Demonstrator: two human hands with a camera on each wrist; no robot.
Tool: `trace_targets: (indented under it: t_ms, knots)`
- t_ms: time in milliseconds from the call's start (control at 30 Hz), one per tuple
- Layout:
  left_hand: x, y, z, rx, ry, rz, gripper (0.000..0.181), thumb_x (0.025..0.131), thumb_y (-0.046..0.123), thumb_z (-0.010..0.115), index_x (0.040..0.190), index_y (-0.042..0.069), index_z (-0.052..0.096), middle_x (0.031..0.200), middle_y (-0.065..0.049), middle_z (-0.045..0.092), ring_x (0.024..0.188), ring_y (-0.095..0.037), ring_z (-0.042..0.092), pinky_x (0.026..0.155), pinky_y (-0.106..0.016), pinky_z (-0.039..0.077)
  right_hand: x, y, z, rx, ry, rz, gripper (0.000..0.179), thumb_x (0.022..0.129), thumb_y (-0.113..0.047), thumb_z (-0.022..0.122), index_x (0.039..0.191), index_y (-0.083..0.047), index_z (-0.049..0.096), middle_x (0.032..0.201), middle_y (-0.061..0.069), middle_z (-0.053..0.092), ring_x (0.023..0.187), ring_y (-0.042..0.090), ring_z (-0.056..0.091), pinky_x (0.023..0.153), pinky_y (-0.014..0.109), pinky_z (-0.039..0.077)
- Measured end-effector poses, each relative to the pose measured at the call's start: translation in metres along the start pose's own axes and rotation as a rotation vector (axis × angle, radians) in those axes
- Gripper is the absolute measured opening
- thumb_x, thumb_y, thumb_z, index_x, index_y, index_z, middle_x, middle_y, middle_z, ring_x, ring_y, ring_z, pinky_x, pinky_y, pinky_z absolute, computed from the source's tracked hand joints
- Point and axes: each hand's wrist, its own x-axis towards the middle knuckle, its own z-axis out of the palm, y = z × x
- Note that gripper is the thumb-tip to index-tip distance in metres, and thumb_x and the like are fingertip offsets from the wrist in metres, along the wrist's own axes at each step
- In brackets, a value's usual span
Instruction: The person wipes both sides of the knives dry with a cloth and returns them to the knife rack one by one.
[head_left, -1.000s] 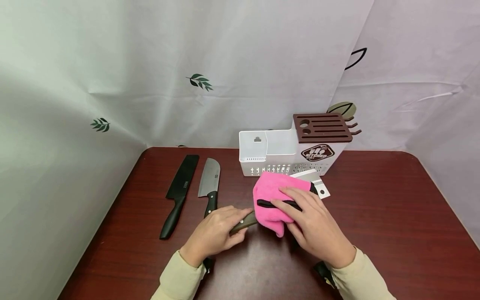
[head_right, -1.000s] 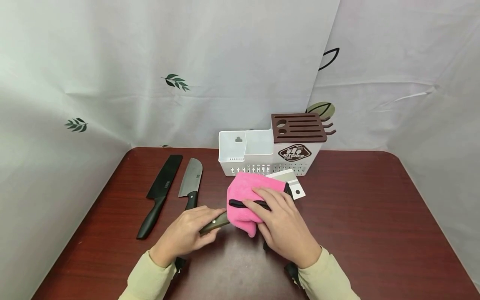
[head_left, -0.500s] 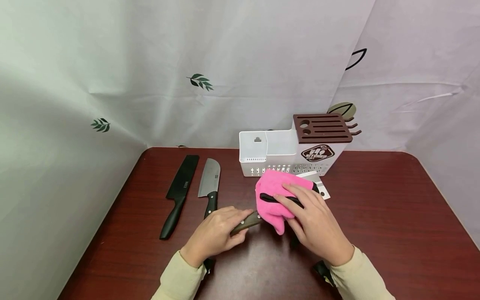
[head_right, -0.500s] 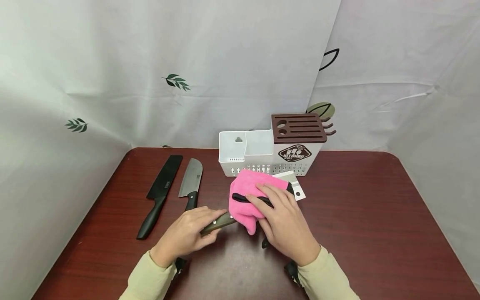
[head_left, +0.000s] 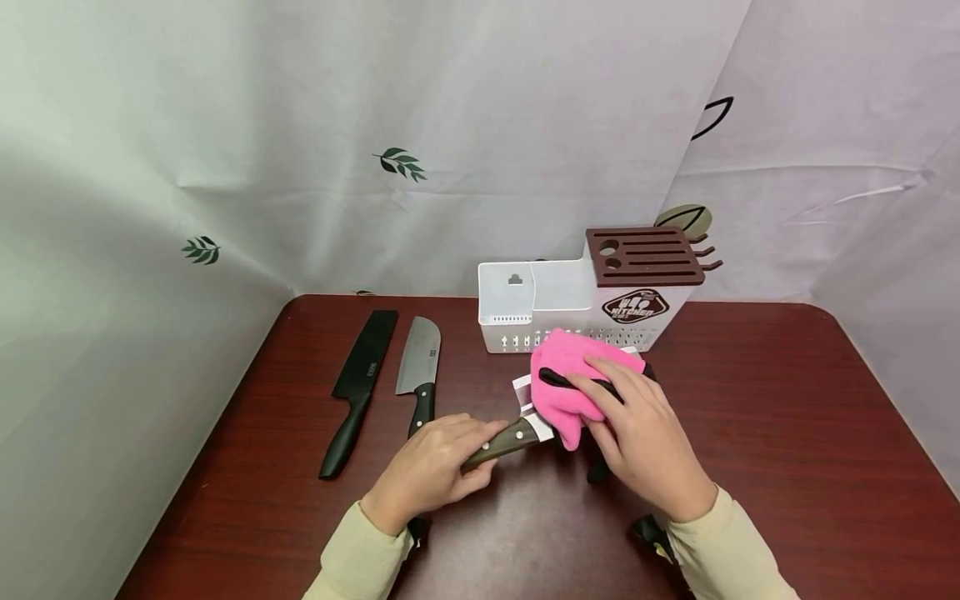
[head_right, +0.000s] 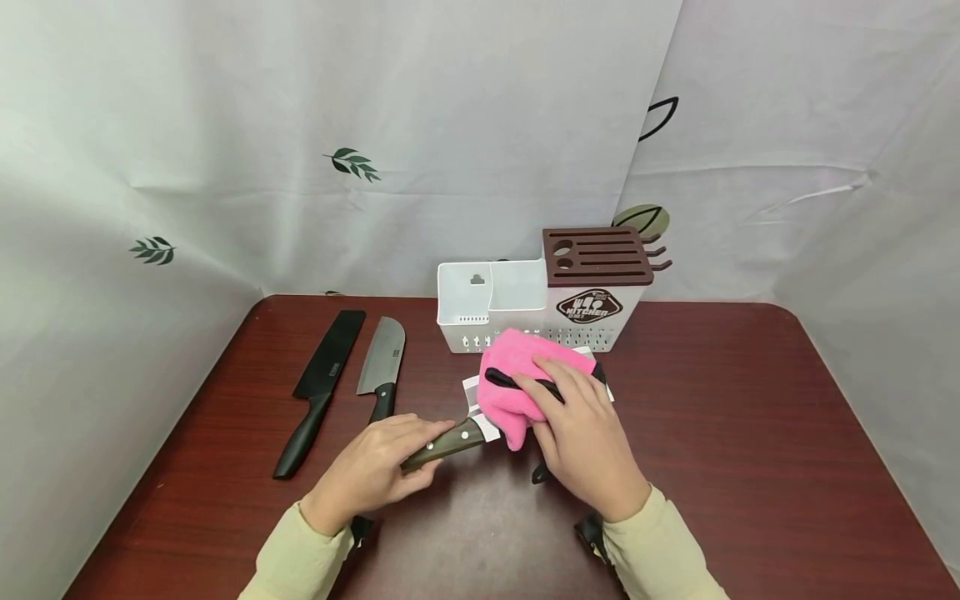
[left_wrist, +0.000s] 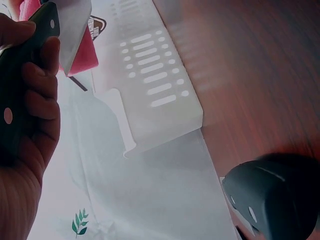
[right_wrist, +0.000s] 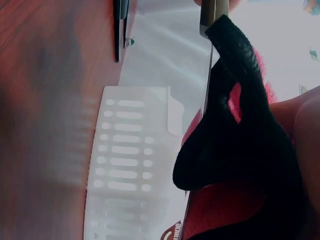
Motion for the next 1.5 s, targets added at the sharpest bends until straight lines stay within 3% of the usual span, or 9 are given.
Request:
trace_targets:
  t_ms: [600,900,1367,1500]
  knots:
    - [-0.001,0.000,-0.003,0.026,0.009,-0.035,0.045,0.076,0.009,0.077,0.120,0.005,0.070,0.098,0.002,0.073,0.082,-0.010,0.065,0.078,-0.027,0.054,0.000,0.013,-0.009,-0.060,0.036,0.090,0.047,0.080,-0.005,0.067,0.127,-0.011,0.067,0.127,0.017,0.060,0.120,0.039,0.055,0.089,0.059,0.044]
    - [-0.001,0.000,-0.003,0.014,0.026,-0.051,0.047,0.072,0.007,0.079,0.118,0.005,0.070,0.093,0.002,0.071,0.079,-0.010,0.064,0.075,-0.026,0.054,0.000,0.019,-0.015,-0.057,0.066,0.112,0.048,0.075,-0.001,0.067,0.122,-0.010,0.069,0.131,0.019,0.059,0.112,0.041,0.058,0.085,0.059,0.047]
    - [-0.003,0.000,-0.007,0.013,-0.064,-0.139,0.058,0.069,0.002,0.087,0.124,0.010,0.068,0.097,0.002,0.071,0.086,-0.012,0.065,0.079,-0.031,0.054,-0.001,0.024,-0.024,-0.054,0.101,0.161,0.046,0.072,0.004,0.065,0.116,-0.008,0.071,0.125,0.017,0.063,0.108,0.036,0.058,0.079,0.054,0.051]
    - [-0.003,0.000,-0.008,0.011,-0.062,-0.153,0.060,0.068,0.001,0.089,0.123,0.011,0.068,0.096,0.003,0.070,0.084,-0.011,0.064,0.076,-0.030,0.054,-0.001,0.024,-0.028,-0.054,0.134,0.184,0.045,0.071,0.004,0.064,0.114,-0.007,0.072,0.124,0.015,0.063,0.106,0.035,0.058,0.076,0.054,0.051]
